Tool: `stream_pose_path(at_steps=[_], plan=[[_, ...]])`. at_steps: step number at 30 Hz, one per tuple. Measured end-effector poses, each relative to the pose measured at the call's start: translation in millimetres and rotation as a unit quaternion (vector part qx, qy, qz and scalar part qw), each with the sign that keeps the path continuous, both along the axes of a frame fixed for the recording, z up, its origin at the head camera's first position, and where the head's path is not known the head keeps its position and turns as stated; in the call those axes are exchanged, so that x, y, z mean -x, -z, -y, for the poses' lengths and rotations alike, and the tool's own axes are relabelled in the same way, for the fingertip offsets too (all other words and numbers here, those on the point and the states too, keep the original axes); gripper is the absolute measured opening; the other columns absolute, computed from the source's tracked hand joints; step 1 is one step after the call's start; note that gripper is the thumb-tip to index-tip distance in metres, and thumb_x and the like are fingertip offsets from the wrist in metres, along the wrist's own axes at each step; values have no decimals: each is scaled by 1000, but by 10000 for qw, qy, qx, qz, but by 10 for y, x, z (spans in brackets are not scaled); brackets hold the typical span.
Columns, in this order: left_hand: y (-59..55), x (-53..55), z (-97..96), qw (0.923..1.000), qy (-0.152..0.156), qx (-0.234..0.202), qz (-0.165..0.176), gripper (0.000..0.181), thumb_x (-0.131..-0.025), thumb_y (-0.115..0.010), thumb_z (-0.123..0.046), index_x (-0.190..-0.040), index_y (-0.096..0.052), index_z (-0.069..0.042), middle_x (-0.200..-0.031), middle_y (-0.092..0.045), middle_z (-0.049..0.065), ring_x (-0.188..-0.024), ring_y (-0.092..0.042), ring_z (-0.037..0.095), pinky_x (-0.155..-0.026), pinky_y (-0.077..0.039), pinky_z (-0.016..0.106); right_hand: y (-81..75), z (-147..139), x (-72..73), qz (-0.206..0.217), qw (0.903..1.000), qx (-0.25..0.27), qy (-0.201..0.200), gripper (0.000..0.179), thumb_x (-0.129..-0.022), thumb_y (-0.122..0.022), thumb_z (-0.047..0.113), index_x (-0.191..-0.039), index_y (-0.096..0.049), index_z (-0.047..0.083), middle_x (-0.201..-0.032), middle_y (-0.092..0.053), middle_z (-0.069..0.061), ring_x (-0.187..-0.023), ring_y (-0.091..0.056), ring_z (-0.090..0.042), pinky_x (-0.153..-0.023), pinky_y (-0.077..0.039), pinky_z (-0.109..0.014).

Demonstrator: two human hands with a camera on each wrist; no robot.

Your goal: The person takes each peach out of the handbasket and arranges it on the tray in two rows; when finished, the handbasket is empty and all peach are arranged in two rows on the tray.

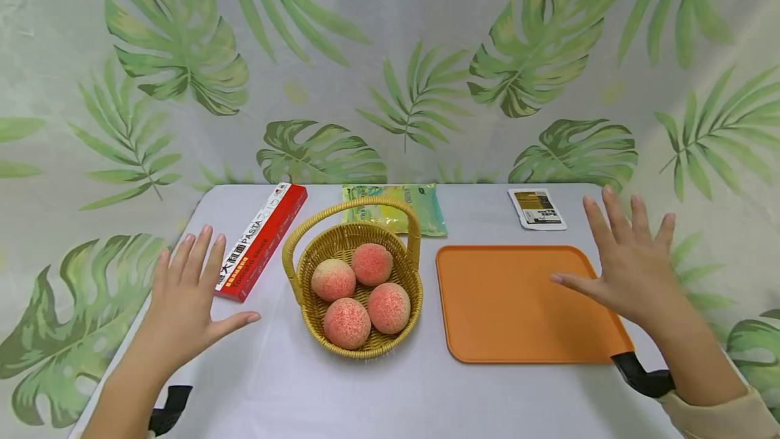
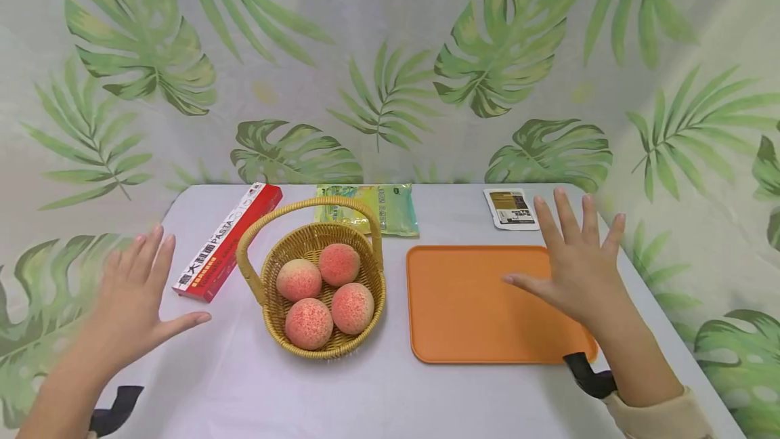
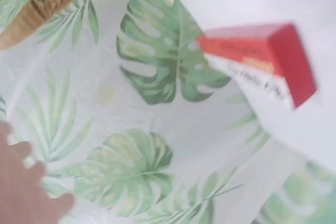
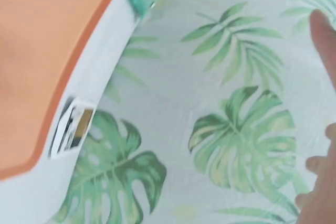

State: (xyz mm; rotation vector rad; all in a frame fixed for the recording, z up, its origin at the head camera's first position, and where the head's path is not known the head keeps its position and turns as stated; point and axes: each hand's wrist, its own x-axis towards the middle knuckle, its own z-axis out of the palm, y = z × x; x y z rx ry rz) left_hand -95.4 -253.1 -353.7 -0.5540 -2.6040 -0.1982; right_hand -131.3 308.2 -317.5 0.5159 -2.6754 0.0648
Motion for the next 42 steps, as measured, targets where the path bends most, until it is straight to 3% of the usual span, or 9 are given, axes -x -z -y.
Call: stream_pose_path(at_steps=[3, 7, 10, 13, 18, 22, 29, 36, 42], plan=[[201, -58, -126, 9943, 320, -779, -656, 102, -73, -38, -77, -143, -12, -7, -146, -11, 17, -129, -12, 39, -105, -7, 54, 50, 162, 37, -872, 9895, 501, -1034, 103, -71, -38, 79, -145, -4, 16, -149, -1, -9, -130, 0, -44, -96, 6, -68], [501, -173, -383, 9788, 503, -1674, -1064, 100, -74, -47, -71, -139, -21, 0, -143, -17, 19, -127, -18, 38, -106, -13, 49, 137, 466, 71, -1465, 9548, 1191, -2294, 96, -77, -45, 68, -139, -20, 0, -143, -19, -20, -128, -15, -41, -104, -6, -59], [695, -268, -613, 9723, 481, -2156, -767, 99, -74, -51, -68, -138, -23, 2, -143, -18, 20, -127, -18, 36, -106, -16, 46, 235, 718, 67, -1397, 9322, 1673, -2891, 94, -78, -53, 61, -133, -25, -10, -137, -26, -27, -127, -20, -41, -107, -12, -51], [844, -346, -836, 9649, 327, -2604, -100, 98, -74, -58, -61, -141, -20, -1, -144, -15, 19, -127, -17, 36, -101, -23, 52, 349, 954, 46, -1119, 9175, 2029, -3232, 93, -78, -58, 56, -130, -26, -14, -135, -28, -29, -127, -22, -39, -108, -16, -43], [1014, -416, -1087, 9405, -167, -3203, 1120, 99, -71, -75, -38, -145, -14, -14, -142, -11, 19, -125, -16, 41, -89, -30, 64, 561, 1296, 15, -411, 9080, 2365, -3434, 94, -75, -63, 52, -133, -25, -13, -139, -28, -23, -127, -25, -34, -108, -21, -36], [1095, -406, -1156, 9198, -328, -3563, 1613, 96, -73, -75, -30, -145, -13, -15, -140, -12, 20, -124, -19, 40, -93, -29, 62, 724, 1483, 16, 161, 9080, 2426, -3413, 94, -75, -63, 50, -137, -23, -8, -142, -26, -18, -128, -26, -31, -107, -22, -34], [1170, -366, -1191, 8994, -139, -4077, 1572, 84, -76, -73, -20, -141, -22, -7, -134, -25, 17, -120, -33, 27, -97, -34, 37, 932, 1682, 63, 716, 9052, 2457, -3393, 92, -75, -64, 47, -139, -22, -4, -141, -27, -17, -127, -27, -29, -106, -25, -37], [916, -432, -1293, 8797, -33, -4461, 1648, 77, -75, -72, -6, -136, -26, 6, -129, -29, 27, -116, -36, 34, -93, -36, 42, 1049, 1793, 85, 1164, 9045, 2537, -3225, 92, -74, -70, 39, -141, -21, 1, -142, -26, -15, -129, -26, -27, -106, -26, -39], [909, -426, -1291, 8758, -61, -4505, 1731, 78, -75, -72, -5, -136, -25, 6, -130, -28, 27, -112, -42, 35, -94, -37, 39, 1127, 1864, 110, 1538, 9030, 2610, -3048, 95, -70, -75, 33, -142, -19, 6, -143, -26, -12, -129, -26, -25, -104, -27, -41]])
